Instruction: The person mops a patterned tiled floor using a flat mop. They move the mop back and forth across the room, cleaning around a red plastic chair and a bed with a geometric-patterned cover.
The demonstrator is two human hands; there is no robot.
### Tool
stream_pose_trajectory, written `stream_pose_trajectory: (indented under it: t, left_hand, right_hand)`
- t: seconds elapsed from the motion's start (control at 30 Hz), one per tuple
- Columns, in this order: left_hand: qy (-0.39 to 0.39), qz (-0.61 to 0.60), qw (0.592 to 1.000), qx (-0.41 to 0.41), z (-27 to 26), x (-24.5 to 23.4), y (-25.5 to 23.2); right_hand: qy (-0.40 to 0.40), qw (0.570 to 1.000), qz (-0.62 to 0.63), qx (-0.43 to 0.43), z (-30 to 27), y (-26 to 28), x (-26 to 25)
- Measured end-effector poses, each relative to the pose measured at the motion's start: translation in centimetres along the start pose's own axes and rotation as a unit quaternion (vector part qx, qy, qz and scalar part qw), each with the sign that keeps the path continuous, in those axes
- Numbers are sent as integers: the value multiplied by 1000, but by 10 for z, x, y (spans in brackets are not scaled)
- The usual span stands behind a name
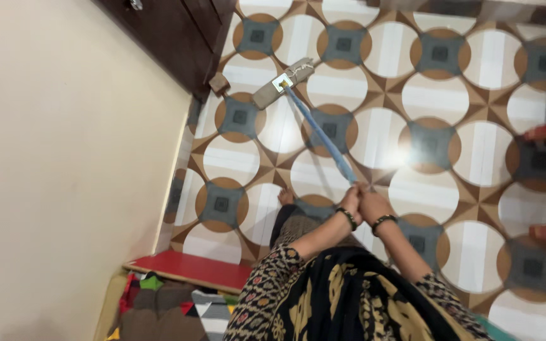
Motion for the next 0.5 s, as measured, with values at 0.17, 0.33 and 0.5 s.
stream_pose_trajectory:
  t: [0.17, 0.33, 0.5]
  left_hand:
    - [-6, 65, 994, -84, -33, 1, 115]
    - [83, 94, 960, -250, -96, 0, 216]
    - [57, 161, 944, -281, -125, -14, 236]
  right_hand:
    - [61, 983, -17, 169, -122, -62, -20]
    - [9, 981, -30, 189, -249, -75, -66]
    - [1, 973, -39, 225, -285, -62, -74]
Point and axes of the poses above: each hand's wrist, its own z-axis towards the middle knuckle, its own x-axis out of the palm, y = z × x, the point moved 2 cm from there along z, towards the middle knuckle, and after that the axes turned 3 degrees about x, right-handed, at the moved point
